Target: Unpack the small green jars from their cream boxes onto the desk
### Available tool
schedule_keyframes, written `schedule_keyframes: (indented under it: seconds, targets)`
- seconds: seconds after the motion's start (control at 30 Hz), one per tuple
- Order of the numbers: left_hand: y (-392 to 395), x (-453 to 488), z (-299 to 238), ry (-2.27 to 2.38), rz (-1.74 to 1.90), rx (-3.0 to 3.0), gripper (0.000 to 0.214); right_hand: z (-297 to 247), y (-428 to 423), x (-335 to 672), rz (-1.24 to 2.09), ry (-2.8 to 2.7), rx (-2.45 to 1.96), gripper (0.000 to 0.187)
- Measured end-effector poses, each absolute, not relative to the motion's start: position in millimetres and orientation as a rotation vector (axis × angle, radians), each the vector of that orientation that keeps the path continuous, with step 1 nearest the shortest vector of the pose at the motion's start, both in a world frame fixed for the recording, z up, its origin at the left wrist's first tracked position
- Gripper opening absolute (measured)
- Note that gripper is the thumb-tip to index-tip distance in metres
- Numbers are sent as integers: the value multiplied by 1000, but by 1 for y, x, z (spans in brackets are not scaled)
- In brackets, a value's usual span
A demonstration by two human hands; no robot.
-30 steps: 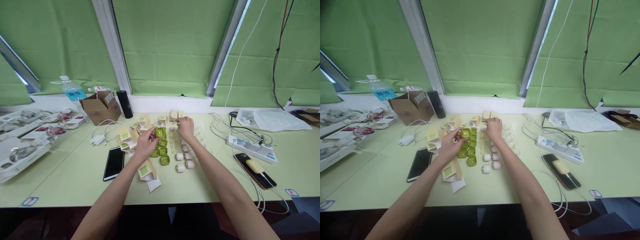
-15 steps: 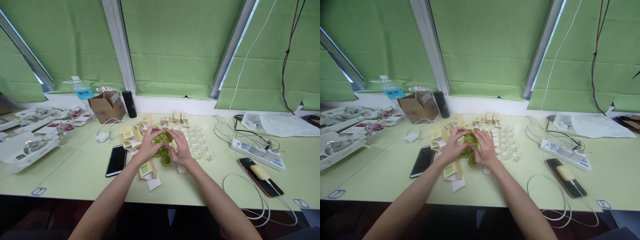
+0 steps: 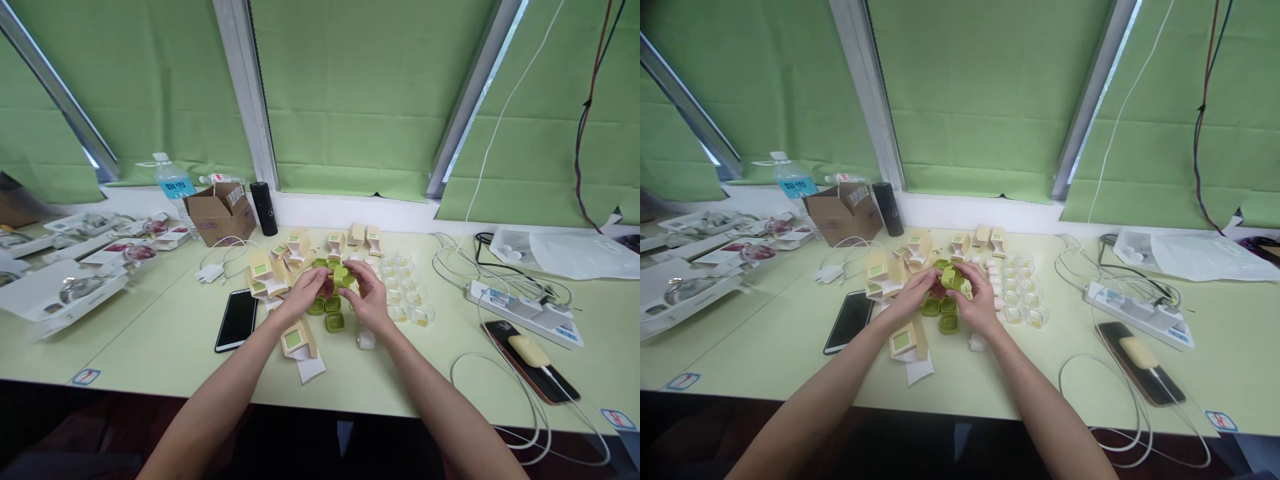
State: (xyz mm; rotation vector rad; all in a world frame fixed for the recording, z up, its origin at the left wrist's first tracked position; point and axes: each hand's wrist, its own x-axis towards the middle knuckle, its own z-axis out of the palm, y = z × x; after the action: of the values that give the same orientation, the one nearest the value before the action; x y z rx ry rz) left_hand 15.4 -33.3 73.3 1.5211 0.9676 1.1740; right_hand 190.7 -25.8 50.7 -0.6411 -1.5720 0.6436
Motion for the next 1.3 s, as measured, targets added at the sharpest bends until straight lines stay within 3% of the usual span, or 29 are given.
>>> schedule_keyframes:
  seconds: [0.77,1.0,1.3]
  targets:
    - [-47,31,79,695,999,1078,41,51,-32,189,762,-1582,-626,42]
    - [-39,21,69,758,1072,1244,57,54,-29,189,838,-1481,-590,41]
    - [-42,20,76,762,1191,1437,64,58,-35,192,441,-1673,-787,40]
